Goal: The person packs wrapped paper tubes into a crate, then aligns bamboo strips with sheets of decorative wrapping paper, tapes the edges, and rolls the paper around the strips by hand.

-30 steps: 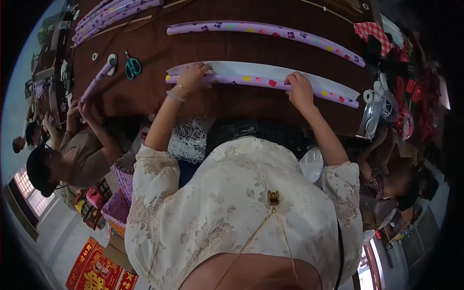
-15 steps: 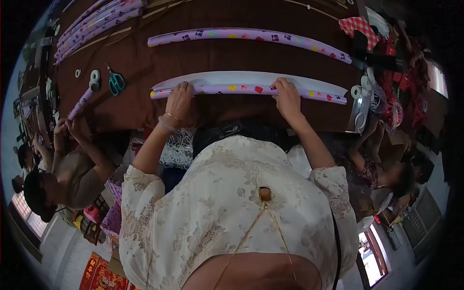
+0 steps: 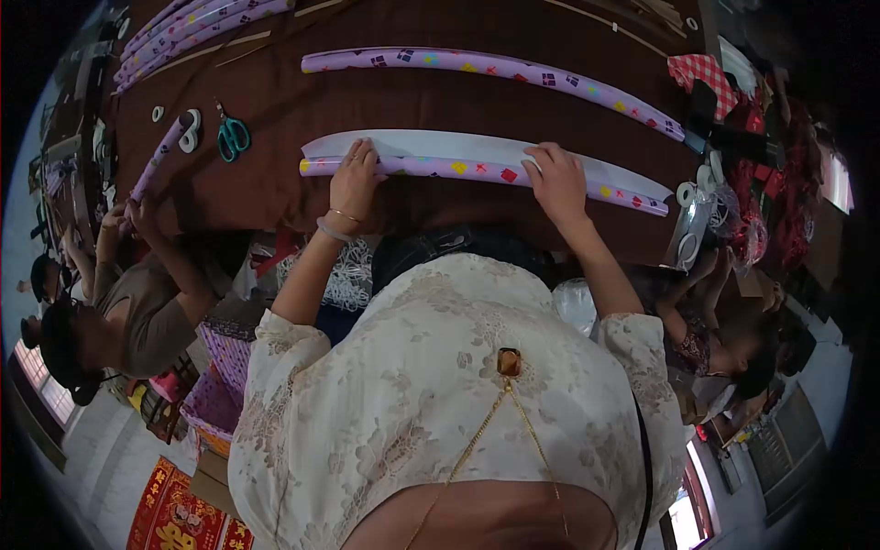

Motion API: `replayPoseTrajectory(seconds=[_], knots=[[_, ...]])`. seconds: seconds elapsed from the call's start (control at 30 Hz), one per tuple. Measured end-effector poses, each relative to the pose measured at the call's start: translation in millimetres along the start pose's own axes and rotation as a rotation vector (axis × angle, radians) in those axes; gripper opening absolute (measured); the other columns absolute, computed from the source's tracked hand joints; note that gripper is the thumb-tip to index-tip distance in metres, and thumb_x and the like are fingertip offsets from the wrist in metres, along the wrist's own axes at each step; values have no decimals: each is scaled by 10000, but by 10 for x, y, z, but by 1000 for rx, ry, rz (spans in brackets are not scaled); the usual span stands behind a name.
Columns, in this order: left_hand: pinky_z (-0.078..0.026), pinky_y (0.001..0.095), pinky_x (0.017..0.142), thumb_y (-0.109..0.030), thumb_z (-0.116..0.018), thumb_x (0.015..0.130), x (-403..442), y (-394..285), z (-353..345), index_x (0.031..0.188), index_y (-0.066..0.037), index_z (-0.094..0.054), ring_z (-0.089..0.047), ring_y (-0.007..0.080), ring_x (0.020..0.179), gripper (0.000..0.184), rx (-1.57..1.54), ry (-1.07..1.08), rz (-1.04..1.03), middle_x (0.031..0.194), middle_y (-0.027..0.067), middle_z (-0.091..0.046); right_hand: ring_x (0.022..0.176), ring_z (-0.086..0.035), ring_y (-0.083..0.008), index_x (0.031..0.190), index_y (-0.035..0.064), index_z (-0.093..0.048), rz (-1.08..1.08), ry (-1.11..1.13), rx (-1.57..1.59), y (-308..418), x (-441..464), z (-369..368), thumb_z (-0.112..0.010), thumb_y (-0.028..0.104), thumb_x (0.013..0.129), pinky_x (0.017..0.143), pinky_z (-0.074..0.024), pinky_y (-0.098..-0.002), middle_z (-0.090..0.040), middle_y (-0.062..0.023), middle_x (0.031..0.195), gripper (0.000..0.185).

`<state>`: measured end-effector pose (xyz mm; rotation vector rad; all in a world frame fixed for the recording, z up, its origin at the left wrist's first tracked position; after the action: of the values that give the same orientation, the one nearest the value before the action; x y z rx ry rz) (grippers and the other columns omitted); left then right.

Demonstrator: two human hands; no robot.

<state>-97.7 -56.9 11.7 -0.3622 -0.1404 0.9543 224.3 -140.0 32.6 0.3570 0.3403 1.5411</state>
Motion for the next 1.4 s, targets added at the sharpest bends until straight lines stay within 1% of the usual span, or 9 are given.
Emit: replayPoseTrajectory(seconds=[0.1, 0.33, 0.53, 0.77, 0.83, 1.13, 1.2, 1.37, 1.4], knots=[[-425, 362, 922, -92, -652, 688, -15, 39, -58, 1044, 14, -506, -446, 314, 1170, 399, 26, -3, -1, 1215, 165, -485, 875, -530, -257, 1062, 122, -617, 65, -36, 24, -5, 221, -151, -595, 219, 809, 790, -387, -394, -534, -66, 978, 272], [-431, 362, 919, -106, -658, 686, -9, 23, -36, 1044, 12, -514, -442, 303, 1177, 404, 22, 8, 15, 1223, 160, -491, 895, -520, -205, 1125, 165, -607, 64, 112, -81, -32, 234, -190, -557, 234, 832, 765, -368, -345, -535, -32, 976, 305], [-426, 361, 922, -117, -658, 694, -7, 21, -17, 1039, 18, -516, -439, 302, 1180, 397, 4, 17, 22, 1237, 164, -483, 860, -527, -194, 1076, 186, -637, 134, -13, -83, -62, 189, -187, -584, 221, 820, 737, -366, -339, -559, -25, 951, 264], [-405, 366, 946, -102, -624, 720, 4, -12, 40, 1048, 26, -512, -428, 314, 1188, 369, -1, 34, 26, 1240, 178, -480, 790, -547, -181, 968, 170, -672, 153, -92, 42, -177, 294, -318, -616, 157, 786, 727, -382, -318, -570, -11, 844, 190], [-402, 358, 951, -120, -630, 733, -6, 24, 0, 1110, 8, -510, -431, 287, 1195, 416, 26, 47, 31, 1266, 149, -473, 769, -551, -183, 945, 162, -673, 196, -117, 70, -196, 302, -333, -622, 141, 783, 722, -383, -323, -576, -12, 822, 172], [-421, 362, 927, -123, -648, 719, -9, -19, 45, 1090, -10, -522, -448, 291, 1175, 408, -42, 39, 55, 1251, 140, -487, 757, -579, -179, 907, 129, -666, 247, -120, 30, -219, 292, -298, -586, 97, 766, 763, -405, -331, -598, -15, 838, 165], [-420, 363, 928, -124, -647, 721, -17, 6, 22, 1091, -7, -519, -447, 291, 1177, 408, -28, 41, 52, 1253, 142, -484, 779, -591, -179, 913, 119, -664, 344, -155, -60, -251, 287, -304, -583, 61, 739, 826, -408, -345, -607, -23, 880, 201], [-420, 363, 929, -122, -643, 728, -10, 2, 36, 1085, -1, -517, -443, 291, 1182, 398, -12, 47, 43, 1261, 144, -478, 852, -601, -178, 937, 109, -663, 365, -87, -108, -305, 209, -258, -573, 21, 720, 889, -400, -358, -616, -28, 964, 251], [-421, 365, 926, -115, -658, 701, -15, -4, 37, 1050, 6, -516, -442, 301, 1179, 396, -5, 31, 25, 1249, 156, -479, 877, -601, -180, 950, 103, -661, 364, -78, -102, -313, 185, -254, -573, 15, 724, 897, -399, -359, -617, -29, 985, 258]])
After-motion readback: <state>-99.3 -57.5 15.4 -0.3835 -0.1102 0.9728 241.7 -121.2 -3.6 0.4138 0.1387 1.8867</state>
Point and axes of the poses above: each hand's wrist, its own x-axis towards the middle knuckle, its own z-axis out of the back of the hand, y = z × x, the point moved 1 cm from there along x, towards the middle knuckle
